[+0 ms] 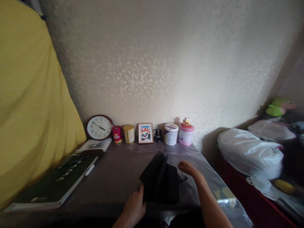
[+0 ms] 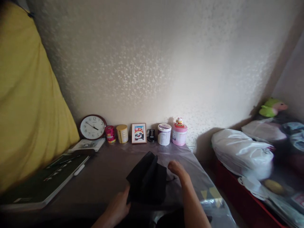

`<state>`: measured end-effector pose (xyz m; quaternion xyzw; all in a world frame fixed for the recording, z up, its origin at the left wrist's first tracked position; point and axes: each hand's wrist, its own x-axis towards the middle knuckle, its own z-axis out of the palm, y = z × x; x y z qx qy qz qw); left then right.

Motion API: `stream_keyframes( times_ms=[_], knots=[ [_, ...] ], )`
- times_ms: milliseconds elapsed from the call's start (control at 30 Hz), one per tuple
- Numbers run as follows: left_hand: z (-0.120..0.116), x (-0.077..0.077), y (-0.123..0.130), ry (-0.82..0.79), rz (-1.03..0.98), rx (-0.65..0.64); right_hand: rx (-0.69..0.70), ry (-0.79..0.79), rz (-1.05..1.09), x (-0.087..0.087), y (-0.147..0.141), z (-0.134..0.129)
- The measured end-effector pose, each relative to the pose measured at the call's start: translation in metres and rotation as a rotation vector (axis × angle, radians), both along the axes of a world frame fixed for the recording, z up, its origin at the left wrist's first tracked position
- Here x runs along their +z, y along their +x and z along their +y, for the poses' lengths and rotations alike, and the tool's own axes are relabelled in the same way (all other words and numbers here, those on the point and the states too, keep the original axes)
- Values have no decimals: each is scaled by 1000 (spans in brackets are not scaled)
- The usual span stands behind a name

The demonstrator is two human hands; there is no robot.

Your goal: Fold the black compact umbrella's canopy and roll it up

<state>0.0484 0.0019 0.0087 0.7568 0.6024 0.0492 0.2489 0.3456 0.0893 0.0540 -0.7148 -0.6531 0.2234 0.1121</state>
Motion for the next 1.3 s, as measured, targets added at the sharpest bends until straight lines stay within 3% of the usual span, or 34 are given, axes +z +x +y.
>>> stream_keyframes(
  times_ms=[133,233,300,400,567,700,833,1033,1167,1300],
  knots=[
    [-1,-5,5,115,100,-34,76,394,6,22,-23,-1],
    [-1,-8,7,160,140,-41,353,586,-4,31,-53,-7],
    [-1,-8,9,178,158,-36,486,584,-73,34,-71,-13],
    [-4,-6,11,140,171,-16,539,514,-200,34,-87,-18],
    [-7,-4,11,145,164,-14,537,443,-290,31,-84,-16],
    [-6,0,9,165,177,-31,503,495,-281,31,-81,-9],
    [-9,1,12,236,251,-14,398,546,-283,28,-99,1],
    [-16,-5,22,242,324,-4,390,532,-397,-3,-135,13],
    [-15,-7,21,211,338,0,423,536,-462,-27,-141,17],
    [-16,-4,12,192,262,-20,421,546,-446,-36,-140,18]
  ],
)
